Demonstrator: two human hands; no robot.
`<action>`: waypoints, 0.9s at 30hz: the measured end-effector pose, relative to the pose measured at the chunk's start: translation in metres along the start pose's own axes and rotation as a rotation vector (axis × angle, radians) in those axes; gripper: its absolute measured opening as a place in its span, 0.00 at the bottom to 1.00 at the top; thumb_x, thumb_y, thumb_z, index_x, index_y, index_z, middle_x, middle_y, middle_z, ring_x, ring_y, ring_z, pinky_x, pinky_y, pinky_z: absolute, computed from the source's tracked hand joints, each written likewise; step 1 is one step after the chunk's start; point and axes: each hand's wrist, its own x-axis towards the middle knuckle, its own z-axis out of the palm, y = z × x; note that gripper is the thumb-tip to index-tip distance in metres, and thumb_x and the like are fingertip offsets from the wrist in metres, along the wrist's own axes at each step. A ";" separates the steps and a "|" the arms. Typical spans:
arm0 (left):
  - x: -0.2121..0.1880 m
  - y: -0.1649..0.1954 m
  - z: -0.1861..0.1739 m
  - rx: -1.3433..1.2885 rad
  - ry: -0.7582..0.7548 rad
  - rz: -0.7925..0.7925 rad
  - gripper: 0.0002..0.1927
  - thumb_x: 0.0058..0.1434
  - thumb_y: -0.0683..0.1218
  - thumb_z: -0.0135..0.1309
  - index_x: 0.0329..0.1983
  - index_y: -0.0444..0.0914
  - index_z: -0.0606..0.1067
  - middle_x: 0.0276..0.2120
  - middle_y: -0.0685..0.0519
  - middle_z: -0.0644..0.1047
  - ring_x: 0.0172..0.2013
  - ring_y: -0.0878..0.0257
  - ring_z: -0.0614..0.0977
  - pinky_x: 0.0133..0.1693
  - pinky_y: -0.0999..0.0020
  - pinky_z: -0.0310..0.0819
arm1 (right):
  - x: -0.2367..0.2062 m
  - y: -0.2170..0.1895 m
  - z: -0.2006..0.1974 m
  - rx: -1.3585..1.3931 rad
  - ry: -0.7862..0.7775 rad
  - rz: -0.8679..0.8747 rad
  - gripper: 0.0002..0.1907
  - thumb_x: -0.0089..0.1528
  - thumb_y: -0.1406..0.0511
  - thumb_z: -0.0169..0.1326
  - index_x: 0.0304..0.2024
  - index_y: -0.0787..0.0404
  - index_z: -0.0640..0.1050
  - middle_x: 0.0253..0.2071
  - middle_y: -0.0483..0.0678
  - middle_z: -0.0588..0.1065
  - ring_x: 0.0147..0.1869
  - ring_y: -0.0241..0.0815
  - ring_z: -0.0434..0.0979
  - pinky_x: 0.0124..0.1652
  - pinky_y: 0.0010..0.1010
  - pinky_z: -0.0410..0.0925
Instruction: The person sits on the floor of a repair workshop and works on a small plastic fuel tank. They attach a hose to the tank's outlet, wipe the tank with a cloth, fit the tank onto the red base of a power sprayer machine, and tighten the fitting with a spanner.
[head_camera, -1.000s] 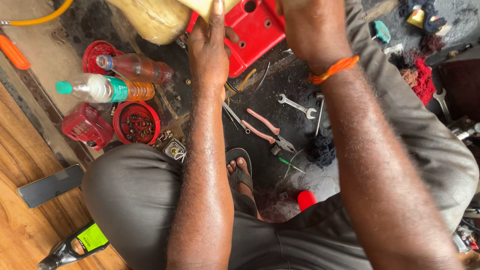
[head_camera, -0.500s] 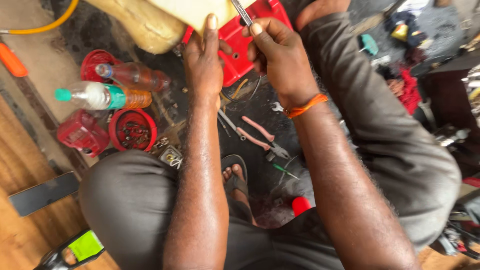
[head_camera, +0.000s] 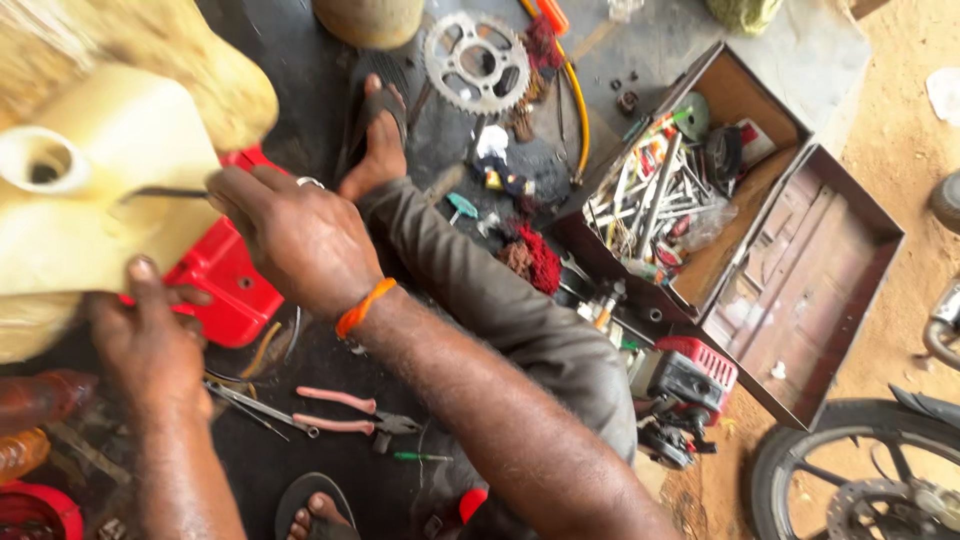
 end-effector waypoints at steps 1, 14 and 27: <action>-0.001 0.002 0.001 -0.021 0.009 -0.005 0.15 0.77 0.50 0.45 0.63 0.42 0.64 0.42 0.59 0.78 0.30 0.73 0.77 0.24 0.76 0.61 | 0.001 -0.003 -0.001 -0.007 0.010 -0.016 0.09 0.69 0.60 0.50 0.49 0.55 0.75 0.43 0.52 0.79 0.46 0.56 0.81 0.43 0.48 0.72; 0.007 0.014 -0.003 0.205 0.041 0.068 0.18 0.75 0.53 0.49 0.55 0.35 0.73 0.32 0.53 0.78 0.28 0.66 0.77 0.36 0.67 0.71 | 0.028 -0.015 0.005 -0.069 -0.183 0.192 0.18 0.68 0.51 0.47 0.40 0.57 0.78 0.35 0.55 0.80 0.41 0.58 0.81 0.40 0.53 0.70; 0.013 -0.016 -0.023 0.385 0.096 0.097 0.26 0.70 0.61 0.50 0.48 0.32 0.77 0.27 0.49 0.80 0.29 0.59 0.80 0.37 0.62 0.74 | -0.014 0.002 0.096 1.164 -0.235 0.852 0.23 0.69 0.51 0.51 0.24 0.53 0.66 0.18 0.34 0.56 0.20 0.29 0.50 0.21 0.27 0.46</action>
